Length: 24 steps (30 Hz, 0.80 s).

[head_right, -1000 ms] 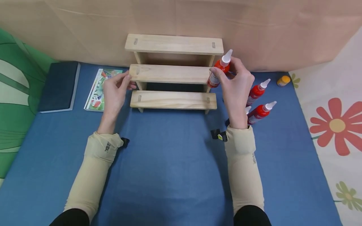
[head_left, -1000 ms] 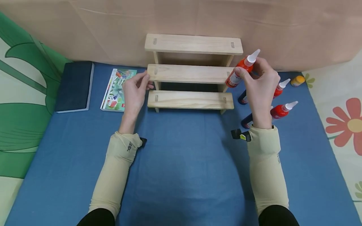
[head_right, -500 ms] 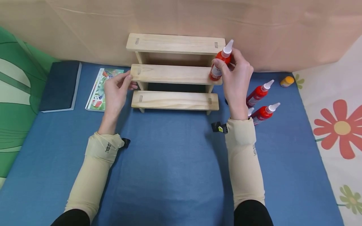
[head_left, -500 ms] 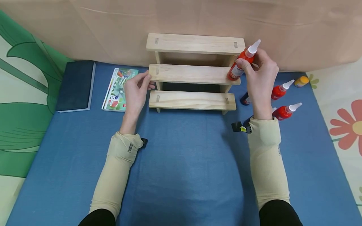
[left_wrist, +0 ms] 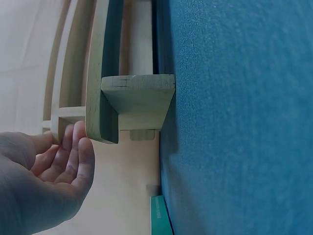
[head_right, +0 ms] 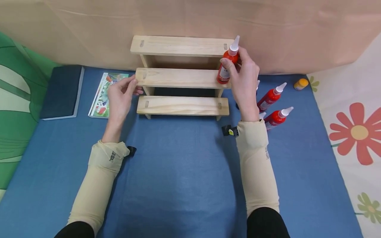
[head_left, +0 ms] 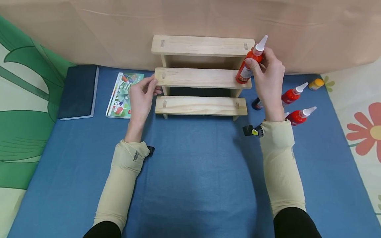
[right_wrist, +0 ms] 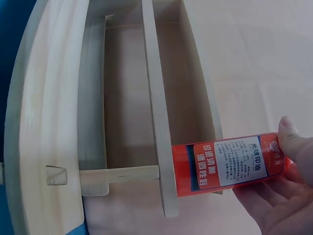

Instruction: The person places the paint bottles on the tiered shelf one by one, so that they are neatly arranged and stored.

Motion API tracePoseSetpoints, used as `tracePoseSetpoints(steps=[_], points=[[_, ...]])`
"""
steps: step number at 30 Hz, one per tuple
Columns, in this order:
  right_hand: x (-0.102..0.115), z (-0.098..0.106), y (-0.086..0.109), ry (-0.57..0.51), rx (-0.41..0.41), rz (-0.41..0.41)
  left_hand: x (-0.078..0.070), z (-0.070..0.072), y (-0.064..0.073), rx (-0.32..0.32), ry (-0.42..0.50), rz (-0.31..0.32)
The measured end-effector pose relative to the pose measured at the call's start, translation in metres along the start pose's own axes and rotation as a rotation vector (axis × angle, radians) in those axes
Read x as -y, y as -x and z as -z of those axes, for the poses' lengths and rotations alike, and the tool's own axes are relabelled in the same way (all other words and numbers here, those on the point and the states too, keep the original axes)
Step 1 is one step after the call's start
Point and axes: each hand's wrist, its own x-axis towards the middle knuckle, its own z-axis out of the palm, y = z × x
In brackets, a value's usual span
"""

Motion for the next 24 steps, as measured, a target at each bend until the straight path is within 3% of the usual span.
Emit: tracePoseSetpoints(steps=[13,18,24], points=[[-0.007,-0.002,0.002,-0.009,0.001,0.024,0.003,-0.004,-0.001,0.014,-0.006,0.000],[-0.006,0.004,0.004,-0.068,-0.030,0.029,0.004,-0.006,-0.003,0.014,-0.006,-0.003],[0.002,0.013,0.012,-0.050,-0.048,0.012,0.004,-0.003,-0.006,0.012,-0.008,0.006]])
